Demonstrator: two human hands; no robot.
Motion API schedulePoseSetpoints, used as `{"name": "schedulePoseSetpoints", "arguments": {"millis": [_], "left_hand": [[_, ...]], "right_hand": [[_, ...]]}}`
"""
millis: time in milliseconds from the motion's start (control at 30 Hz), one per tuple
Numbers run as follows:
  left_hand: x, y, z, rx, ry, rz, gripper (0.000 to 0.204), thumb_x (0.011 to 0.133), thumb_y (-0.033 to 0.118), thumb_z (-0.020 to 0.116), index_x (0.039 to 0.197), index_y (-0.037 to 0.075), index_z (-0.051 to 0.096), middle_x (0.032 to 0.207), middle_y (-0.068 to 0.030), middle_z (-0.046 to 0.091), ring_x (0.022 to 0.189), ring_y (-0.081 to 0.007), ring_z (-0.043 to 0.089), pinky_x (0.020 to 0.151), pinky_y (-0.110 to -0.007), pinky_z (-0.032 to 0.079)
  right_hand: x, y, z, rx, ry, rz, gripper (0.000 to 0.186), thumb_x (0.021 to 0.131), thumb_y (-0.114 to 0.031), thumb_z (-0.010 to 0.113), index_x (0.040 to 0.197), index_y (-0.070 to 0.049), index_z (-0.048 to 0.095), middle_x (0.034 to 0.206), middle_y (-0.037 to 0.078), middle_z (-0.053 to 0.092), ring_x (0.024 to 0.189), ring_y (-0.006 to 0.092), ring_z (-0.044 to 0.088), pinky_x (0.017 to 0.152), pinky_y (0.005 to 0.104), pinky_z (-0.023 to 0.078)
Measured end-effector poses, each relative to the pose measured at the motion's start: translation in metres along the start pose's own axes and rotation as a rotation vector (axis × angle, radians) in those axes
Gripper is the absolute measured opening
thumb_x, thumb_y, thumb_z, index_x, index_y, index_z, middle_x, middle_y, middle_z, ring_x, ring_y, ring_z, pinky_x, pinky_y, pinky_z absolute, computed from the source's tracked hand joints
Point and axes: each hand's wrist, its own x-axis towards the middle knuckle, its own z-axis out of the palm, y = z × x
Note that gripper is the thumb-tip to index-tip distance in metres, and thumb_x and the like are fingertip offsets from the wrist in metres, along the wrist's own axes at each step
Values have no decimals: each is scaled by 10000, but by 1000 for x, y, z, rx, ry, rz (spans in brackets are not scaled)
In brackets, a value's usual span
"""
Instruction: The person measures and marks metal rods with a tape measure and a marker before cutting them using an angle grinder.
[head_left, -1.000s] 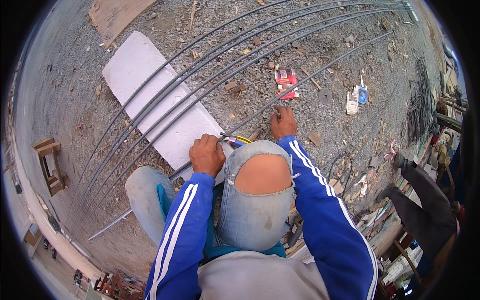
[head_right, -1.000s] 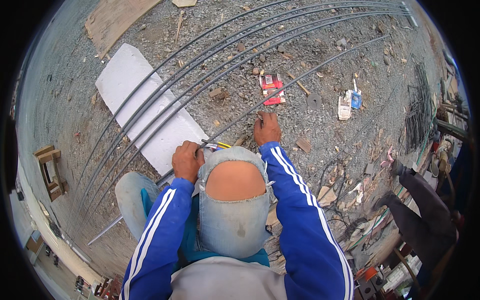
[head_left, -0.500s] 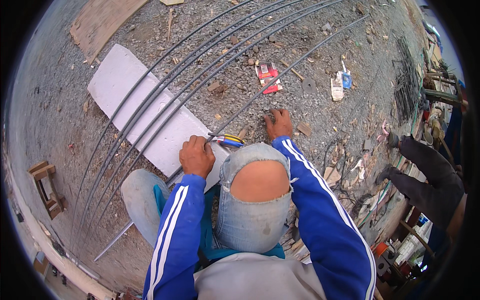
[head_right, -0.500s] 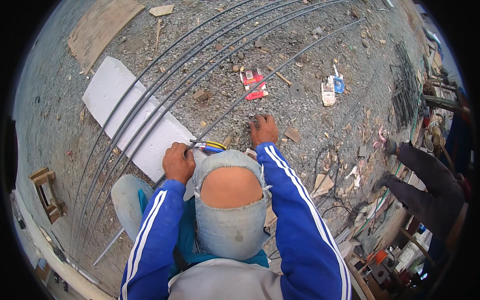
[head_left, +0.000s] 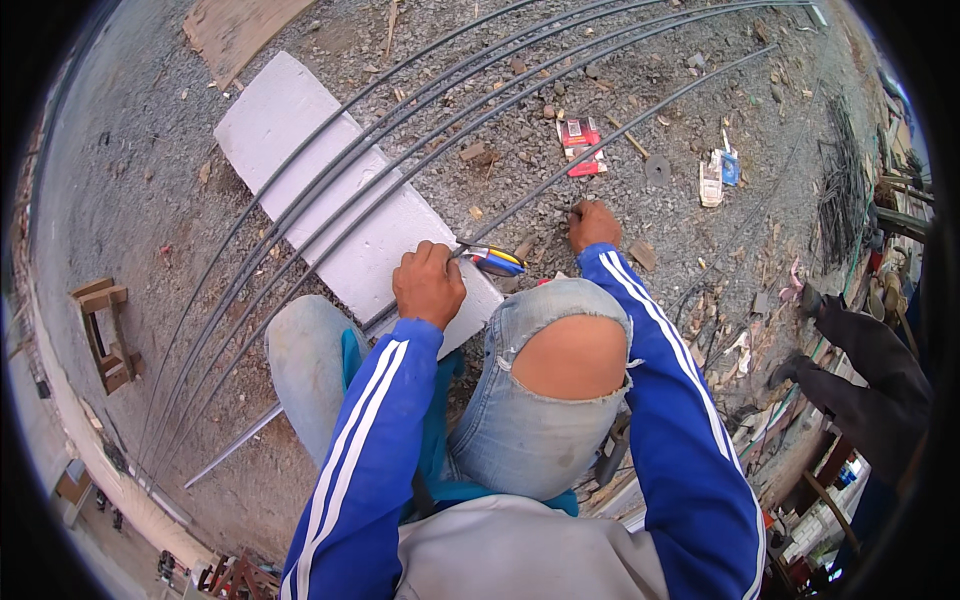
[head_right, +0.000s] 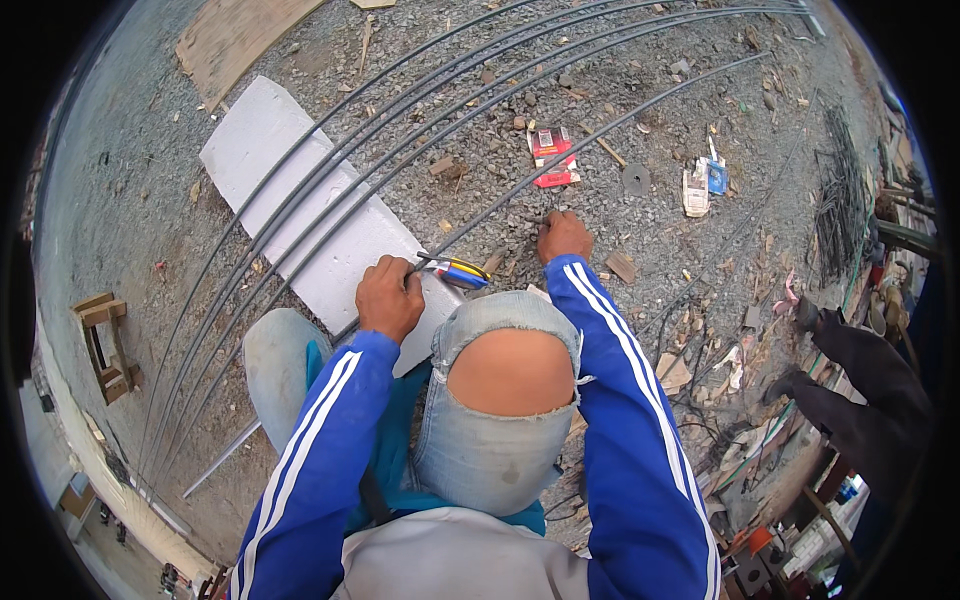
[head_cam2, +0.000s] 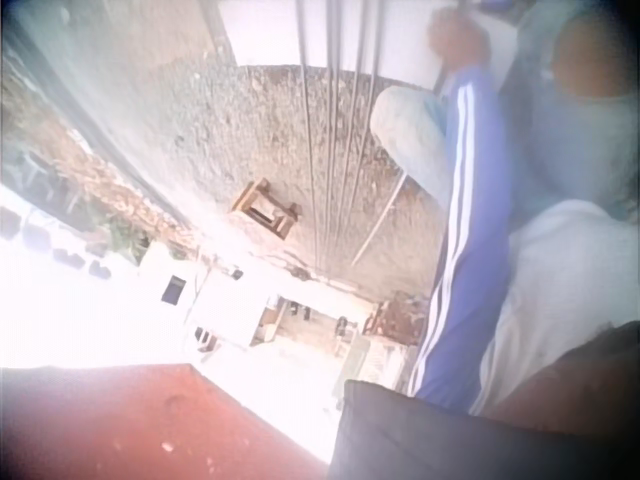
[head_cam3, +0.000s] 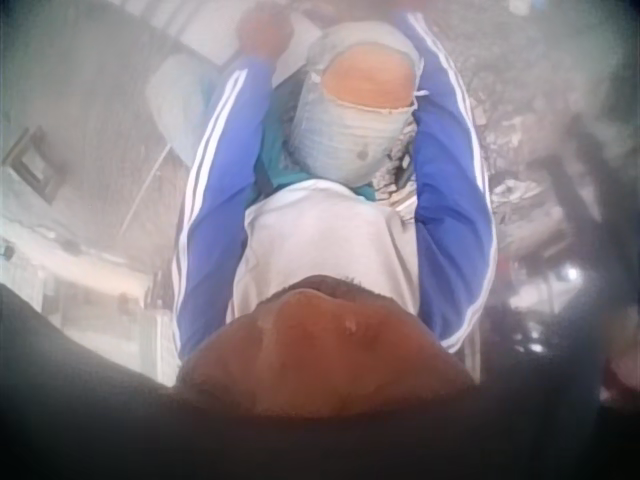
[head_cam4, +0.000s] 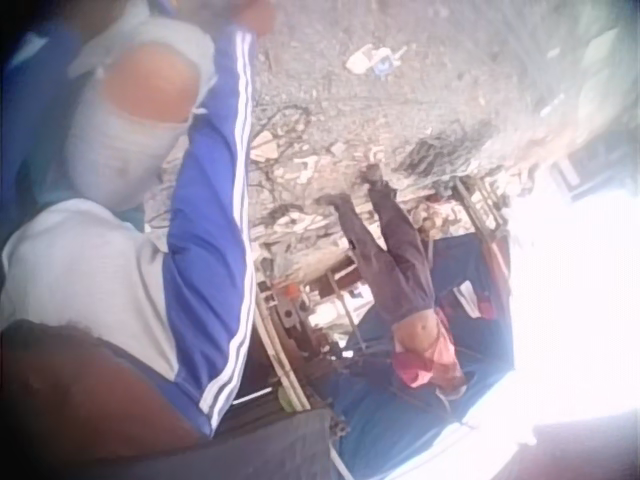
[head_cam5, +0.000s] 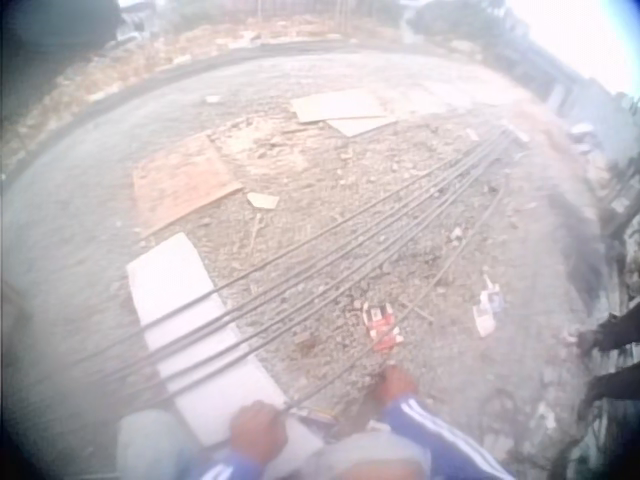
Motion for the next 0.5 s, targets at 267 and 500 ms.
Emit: {"name": "schedulePoseSetpoints", "arguments": {"millis": [267,500], "left_hand": [[1,6,-1,-12,-13,-30,69,744,128,611,789,79,593,840,-92,570,773,-310,552,674,-426,445],[1,6,0,-3,-43,-51,60,737,110,610,782,73,599,837,-96,575,772,-312,556,672,-423,448]], "right_hand": [[-20,11,11,526,91,105,205,841,-211,568,994,-84,619,922,158,644,849,333,623,778,417,481],[-34,27,22,548,277,131,200,803,-109,586,999,-86,617,956,141,616,867,307,610,760,393,482]]}}
